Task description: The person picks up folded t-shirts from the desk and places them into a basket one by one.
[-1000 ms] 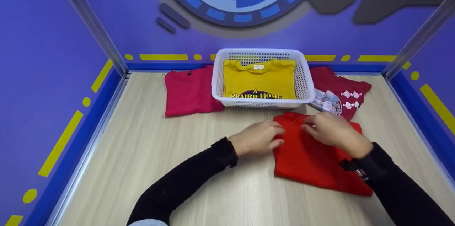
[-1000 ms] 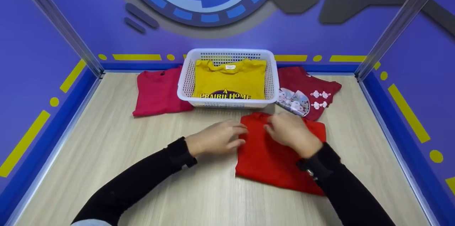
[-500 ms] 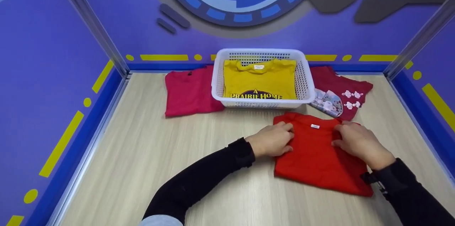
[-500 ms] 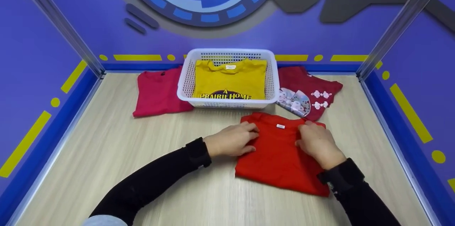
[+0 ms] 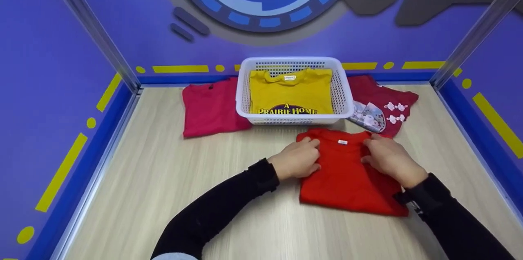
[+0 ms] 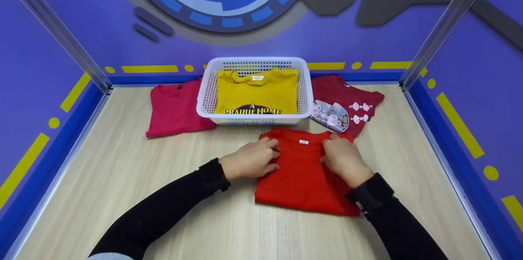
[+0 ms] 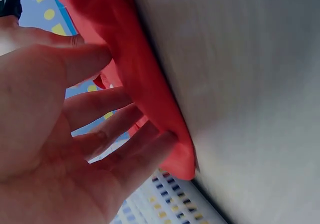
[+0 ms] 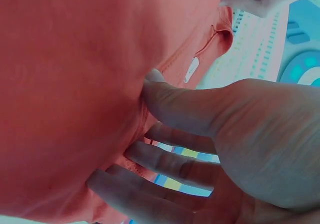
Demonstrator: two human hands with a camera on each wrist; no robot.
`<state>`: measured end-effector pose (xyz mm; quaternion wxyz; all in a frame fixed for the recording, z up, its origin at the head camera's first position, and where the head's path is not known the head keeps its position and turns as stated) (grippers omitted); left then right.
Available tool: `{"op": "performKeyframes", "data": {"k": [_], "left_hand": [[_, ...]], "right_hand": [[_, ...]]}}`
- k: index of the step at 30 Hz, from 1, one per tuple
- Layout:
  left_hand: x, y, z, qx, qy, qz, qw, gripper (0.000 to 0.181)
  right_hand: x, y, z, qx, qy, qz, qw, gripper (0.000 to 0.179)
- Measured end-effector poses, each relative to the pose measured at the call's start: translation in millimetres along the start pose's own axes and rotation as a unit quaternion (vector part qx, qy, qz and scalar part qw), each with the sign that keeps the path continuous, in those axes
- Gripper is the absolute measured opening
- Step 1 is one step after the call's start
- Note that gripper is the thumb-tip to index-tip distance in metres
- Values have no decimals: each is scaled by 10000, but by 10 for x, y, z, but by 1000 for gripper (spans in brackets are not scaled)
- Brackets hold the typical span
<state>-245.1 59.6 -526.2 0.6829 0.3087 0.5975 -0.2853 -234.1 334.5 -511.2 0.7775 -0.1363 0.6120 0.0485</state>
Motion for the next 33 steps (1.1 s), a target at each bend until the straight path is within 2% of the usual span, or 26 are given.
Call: {"op": "performKeyframes", "data": {"k": [8, 23, 29, 33], "left_hand": [[19, -252, 245, -350, 338, 269, 9985, 26], [98, -690, 858, -795, 522, 849, 9918, 23], [74, -792, 997, -882, 656, 898, 9899, 22], [87, -803, 1064, -879, 762, 837, 9897, 22]], "right_hand": [[-16, -287, -221, -235, 26, 57, 9997, 33], [116, -936, -473, -620, 354, 175, 9973, 32], [132, -1117, -535, -693, 350, 275, 9966, 35], [155, -1164, -521, -798, 528, 211, 9952, 35]]}}
Point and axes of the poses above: each hand's wrist, its own z-axis away from the middle knuckle, its own x-axis out of the palm, y = z × x, the point moved 1 cm from there along -z, towards the middle knuckle
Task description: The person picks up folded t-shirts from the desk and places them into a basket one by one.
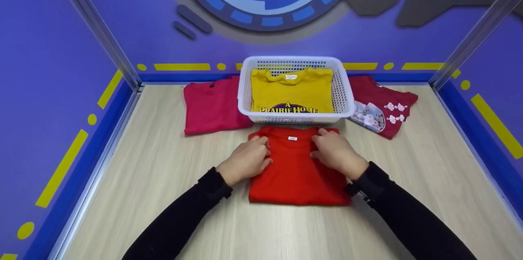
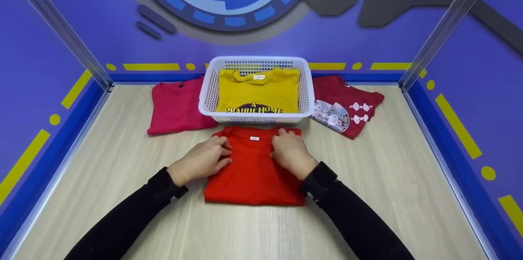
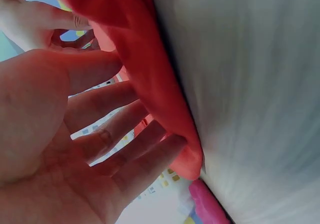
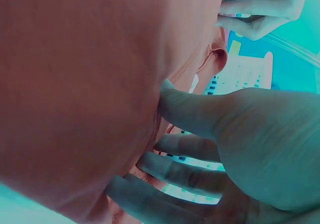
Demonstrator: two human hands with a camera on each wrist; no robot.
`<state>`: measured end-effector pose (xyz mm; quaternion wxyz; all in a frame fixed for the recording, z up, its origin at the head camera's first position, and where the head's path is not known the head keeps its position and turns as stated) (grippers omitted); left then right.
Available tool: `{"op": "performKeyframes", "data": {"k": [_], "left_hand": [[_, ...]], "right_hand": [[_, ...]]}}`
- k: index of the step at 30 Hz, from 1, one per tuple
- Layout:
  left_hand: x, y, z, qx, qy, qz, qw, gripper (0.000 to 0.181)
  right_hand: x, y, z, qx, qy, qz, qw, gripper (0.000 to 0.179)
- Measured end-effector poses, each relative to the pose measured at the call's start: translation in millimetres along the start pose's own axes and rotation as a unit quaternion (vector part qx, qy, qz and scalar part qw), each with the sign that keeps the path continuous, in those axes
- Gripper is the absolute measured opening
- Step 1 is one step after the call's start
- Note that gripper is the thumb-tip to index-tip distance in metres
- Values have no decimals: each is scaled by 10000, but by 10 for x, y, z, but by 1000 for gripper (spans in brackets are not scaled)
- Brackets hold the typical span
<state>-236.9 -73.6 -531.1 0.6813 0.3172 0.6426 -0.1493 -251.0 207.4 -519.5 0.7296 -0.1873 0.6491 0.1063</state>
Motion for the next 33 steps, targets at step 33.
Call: {"op": "performKeyframes", "data": {"k": [33], "left_hand": [[-14, -354, -391, -533, 331, 307, 9976, 37]], "right_hand": [[120, 536, -101, 107, 1073, -830, 9907, 8]]}}
Point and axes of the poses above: each hand's wrist, its own z-axis away from the middle knuckle, its own x-axis out of the palm, y = z × x, the point moved 1 cm from there along -z, towards the middle knuckle
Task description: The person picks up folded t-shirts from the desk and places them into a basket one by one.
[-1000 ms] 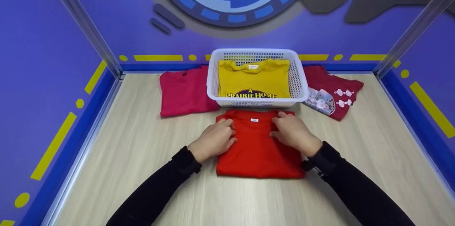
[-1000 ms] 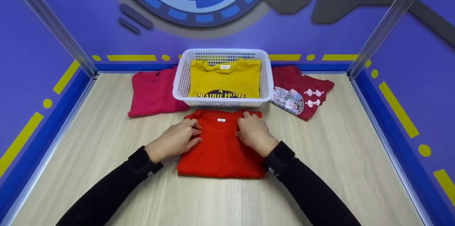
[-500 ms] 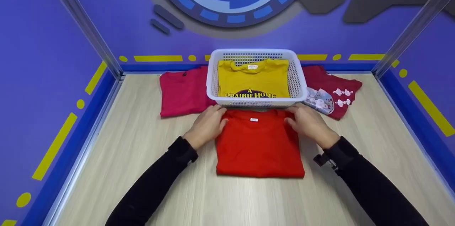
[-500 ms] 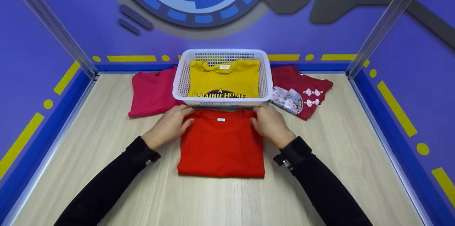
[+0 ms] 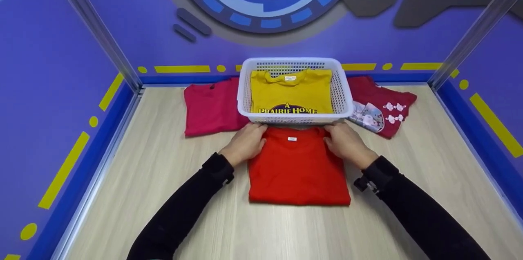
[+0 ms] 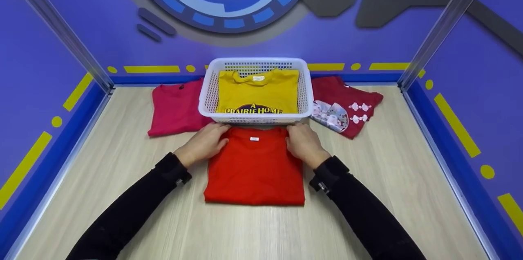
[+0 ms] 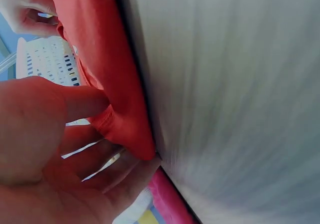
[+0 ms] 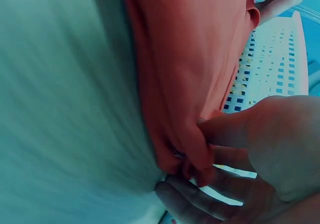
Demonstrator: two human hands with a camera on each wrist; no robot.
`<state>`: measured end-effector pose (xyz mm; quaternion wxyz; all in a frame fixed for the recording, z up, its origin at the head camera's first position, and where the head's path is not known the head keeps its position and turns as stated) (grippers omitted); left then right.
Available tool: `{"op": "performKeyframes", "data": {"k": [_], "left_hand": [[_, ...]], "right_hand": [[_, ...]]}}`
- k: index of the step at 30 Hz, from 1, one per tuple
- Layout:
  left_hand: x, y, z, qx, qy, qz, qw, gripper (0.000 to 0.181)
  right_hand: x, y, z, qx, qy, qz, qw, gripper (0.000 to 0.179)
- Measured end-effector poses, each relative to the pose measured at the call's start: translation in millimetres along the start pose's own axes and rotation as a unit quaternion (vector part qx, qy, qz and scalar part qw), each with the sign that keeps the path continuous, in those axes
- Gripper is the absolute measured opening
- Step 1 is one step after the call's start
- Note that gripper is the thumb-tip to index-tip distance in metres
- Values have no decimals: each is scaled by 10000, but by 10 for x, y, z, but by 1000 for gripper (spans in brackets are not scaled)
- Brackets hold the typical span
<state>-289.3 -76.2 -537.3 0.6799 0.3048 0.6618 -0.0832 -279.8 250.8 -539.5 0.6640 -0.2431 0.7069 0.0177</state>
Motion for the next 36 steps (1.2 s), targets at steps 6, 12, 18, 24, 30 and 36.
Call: {"op": "performKeyframes", "data": {"k": [6, 12, 18, 24, 30, 36], "left_hand": [[98, -122, -144, -89, -355, 90, 9993, 39], [8, -81, -130, -264, -459, 450, 9976, 27], [-60, -76, -22, -326, -258, 1184, 9921, 24], [-274, -52, 53, 12, -34, 1844, 9828, 42], [-604, 2, 126, 240, 102, 2119, 9770, 51], [-908, 55, 191, 449, 417, 2395, 9690, 28]], "right_hand": [[-3, 39, -21, 482, -274, -433, 9975, 14], [-36, 62, 9, 930, -606, -873, 9900, 26], [-171, 11, 101, 912, -411, -1231, 9873, 26], [-476, -55, 206, 516, -198, -1403, 9886, 26], [-839, -142, 269, 440, -245, -1564, 9864, 31], [-1082, -194, 308, 286, 49, -1826, 9828, 26]]}}
Point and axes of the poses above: each hand's wrist, its own z-axis away from the middle knuckle, its own x-axis out of the palm, y = z × x, the point moved 1 cm from there along -z, towards the middle knuckle
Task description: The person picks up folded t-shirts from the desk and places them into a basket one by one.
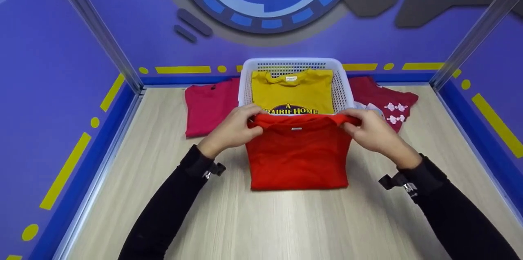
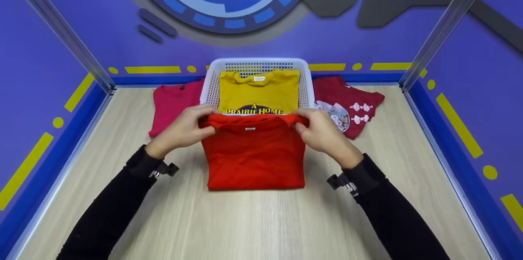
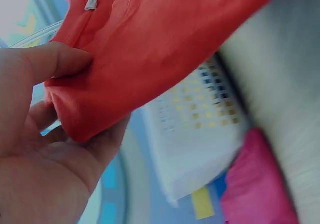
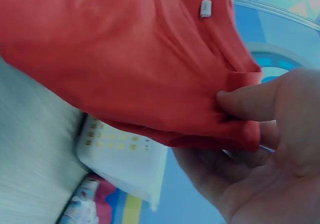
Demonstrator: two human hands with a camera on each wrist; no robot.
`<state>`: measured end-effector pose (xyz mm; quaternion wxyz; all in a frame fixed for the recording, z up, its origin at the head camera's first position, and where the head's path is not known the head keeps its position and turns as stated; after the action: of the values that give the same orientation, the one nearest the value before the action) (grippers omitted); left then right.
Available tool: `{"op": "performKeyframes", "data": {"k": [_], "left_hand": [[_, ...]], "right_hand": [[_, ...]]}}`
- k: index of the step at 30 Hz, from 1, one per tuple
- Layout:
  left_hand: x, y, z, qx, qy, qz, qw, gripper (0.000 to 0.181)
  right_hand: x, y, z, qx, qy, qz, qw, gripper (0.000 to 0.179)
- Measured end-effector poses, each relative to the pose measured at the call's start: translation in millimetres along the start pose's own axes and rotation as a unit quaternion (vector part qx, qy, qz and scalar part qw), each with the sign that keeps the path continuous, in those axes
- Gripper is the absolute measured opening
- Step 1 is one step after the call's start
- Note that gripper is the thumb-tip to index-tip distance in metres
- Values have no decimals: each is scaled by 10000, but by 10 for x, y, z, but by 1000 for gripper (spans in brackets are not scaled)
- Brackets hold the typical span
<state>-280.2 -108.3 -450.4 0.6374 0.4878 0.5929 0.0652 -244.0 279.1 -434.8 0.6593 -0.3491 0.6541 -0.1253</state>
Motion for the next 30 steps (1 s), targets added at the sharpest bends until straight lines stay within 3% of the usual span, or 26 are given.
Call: {"op": "performKeyframes", "data": {"k": [4, 8, 13, 17, 22, 30], "left_hand": [[-156, 129, 16, 223, 57, 214, 9995, 22], [-311, 260, 33, 513, 71, 169, 9985, 20], [-485, 375, 27, 902, 333, -5, 9954, 18], [-609, 464, 12, 964, 577, -92, 9936, 18], [-747, 537, -54, 788, 563, 68, 9953, 21], [-837, 363, -388, 158, 290, -26, 9995, 20]], "right_hand": [[-115, -84, 17, -498, 517, 48, 9974, 20], [-256, -209, 51, -975, 929, 195, 9907, 24], [-469, -379, 96, -1183, 1129, 374, 9858, 27], [-633, -481, 90, -1128, 1202, 173, 9862, 20], [-750, -554, -20, -723, 969, -57, 9926, 17], [-731, -401, -467, 12, 492, -163, 9987, 22]]}}
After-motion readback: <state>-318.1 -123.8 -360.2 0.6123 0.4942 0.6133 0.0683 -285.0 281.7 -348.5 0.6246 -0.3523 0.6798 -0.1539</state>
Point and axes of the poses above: each hand's wrist, its own z-axis away from the middle knuckle, its own x-axis out of the palm, y = z × x, the point moved 1 cm from there along -z, towards the middle knuckle
